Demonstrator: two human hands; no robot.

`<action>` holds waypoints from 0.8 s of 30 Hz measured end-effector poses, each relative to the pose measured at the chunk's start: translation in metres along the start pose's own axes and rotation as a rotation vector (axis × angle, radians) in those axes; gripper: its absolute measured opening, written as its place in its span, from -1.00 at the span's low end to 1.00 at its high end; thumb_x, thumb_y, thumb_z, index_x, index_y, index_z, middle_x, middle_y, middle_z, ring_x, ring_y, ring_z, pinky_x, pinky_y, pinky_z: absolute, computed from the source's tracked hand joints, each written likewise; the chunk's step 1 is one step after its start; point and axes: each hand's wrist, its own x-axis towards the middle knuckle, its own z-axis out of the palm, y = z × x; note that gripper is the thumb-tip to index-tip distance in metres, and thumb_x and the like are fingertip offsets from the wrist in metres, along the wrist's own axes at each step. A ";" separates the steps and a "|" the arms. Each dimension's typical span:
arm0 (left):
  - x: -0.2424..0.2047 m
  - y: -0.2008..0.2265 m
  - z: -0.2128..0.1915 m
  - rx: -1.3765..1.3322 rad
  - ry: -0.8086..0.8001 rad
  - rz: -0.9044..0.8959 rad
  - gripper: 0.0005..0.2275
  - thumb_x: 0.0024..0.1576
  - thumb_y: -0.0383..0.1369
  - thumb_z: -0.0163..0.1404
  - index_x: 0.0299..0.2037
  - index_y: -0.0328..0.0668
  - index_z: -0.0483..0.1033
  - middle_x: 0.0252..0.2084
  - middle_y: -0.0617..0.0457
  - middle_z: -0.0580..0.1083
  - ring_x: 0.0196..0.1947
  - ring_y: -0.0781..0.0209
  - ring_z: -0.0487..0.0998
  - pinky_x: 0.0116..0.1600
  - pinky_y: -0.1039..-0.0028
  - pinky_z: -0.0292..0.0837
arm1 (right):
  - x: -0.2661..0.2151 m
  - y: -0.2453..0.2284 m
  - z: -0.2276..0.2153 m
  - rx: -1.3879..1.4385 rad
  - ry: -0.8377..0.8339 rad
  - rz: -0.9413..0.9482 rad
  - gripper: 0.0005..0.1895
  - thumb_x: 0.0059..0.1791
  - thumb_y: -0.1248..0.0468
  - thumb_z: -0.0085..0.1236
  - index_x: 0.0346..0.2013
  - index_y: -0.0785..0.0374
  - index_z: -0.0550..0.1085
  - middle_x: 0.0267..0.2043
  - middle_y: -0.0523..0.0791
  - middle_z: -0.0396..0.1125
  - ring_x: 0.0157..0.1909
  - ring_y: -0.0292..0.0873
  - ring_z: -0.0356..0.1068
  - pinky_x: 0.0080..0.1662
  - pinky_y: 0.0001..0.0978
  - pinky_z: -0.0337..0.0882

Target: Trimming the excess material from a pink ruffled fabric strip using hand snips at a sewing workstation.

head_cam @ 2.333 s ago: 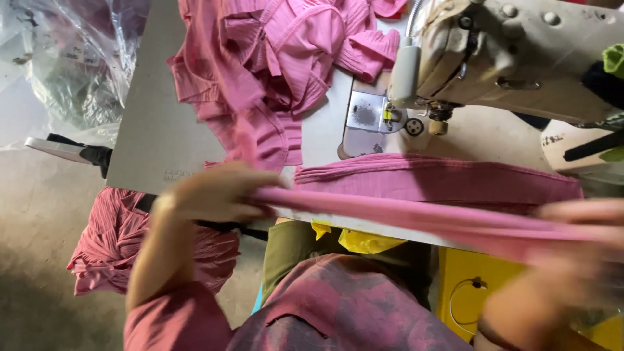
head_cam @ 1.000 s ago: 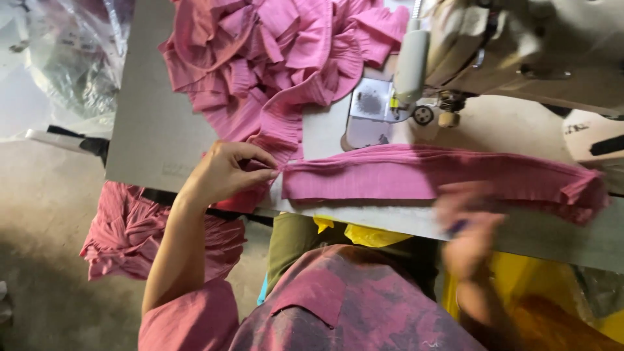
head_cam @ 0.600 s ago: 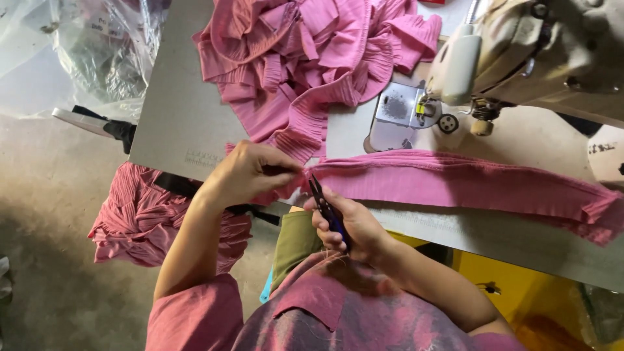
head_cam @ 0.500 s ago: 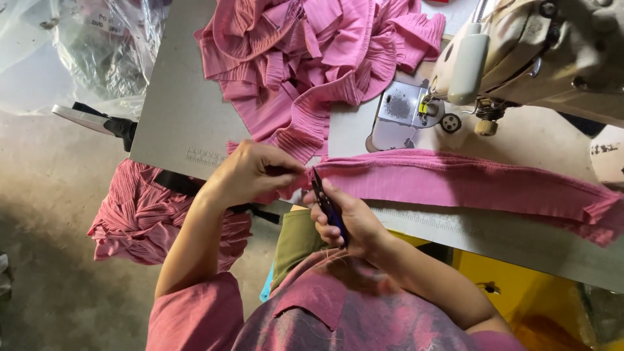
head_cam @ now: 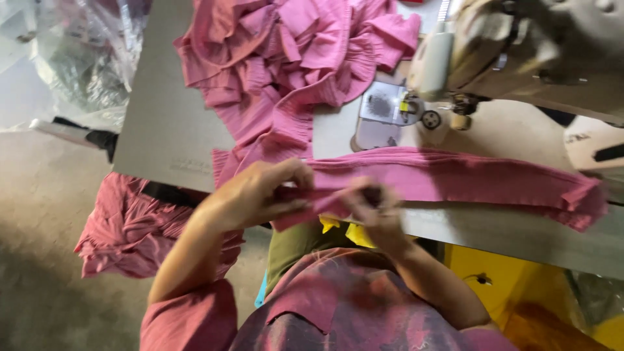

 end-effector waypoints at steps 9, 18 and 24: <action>-0.030 -0.008 -0.040 0.121 -0.229 0.020 -0.90 -0.04 -0.38 -0.04 -0.35 -0.11 0.45 -0.50 0.21 0.53 -0.62 0.49 0.53 -0.50 0.73 0.47 | -0.055 -0.031 -0.166 -0.232 1.138 -0.376 -0.94 -0.09 0.19 0.14 -0.38 -0.05 0.42 -0.35 -0.31 0.28 -0.53 -0.46 0.15 -0.56 -0.69 0.08; 0.013 -0.044 -0.018 -0.038 -0.318 0.081 -0.81 0.10 -0.36 -0.29 -0.16 -0.20 0.32 -0.29 0.07 0.42 -0.35 0.33 0.45 -0.23 0.62 0.43 | -0.060 0.002 -0.274 -1.062 0.903 -0.658 -0.78 0.28 0.33 0.03 -0.07 0.52 0.36 -0.13 0.17 0.33 -0.19 0.06 0.35 -0.20 -0.23 0.37; 0.030 -0.047 -0.004 0.261 -0.102 -0.379 -0.81 -0.02 -0.16 -0.06 -0.31 0.00 0.42 -0.46 0.18 0.45 -0.48 0.36 0.41 -0.36 0.56 0.24 | -0.041 -0.001 -0.260 -1.344 0.791 -0.599 -0.82 0.25 0.43 0.04 -0.16 0.57 0.38 -0.27 0.15 0.33 -0.28 0.03 0.36 -0.31 -0.27 0.38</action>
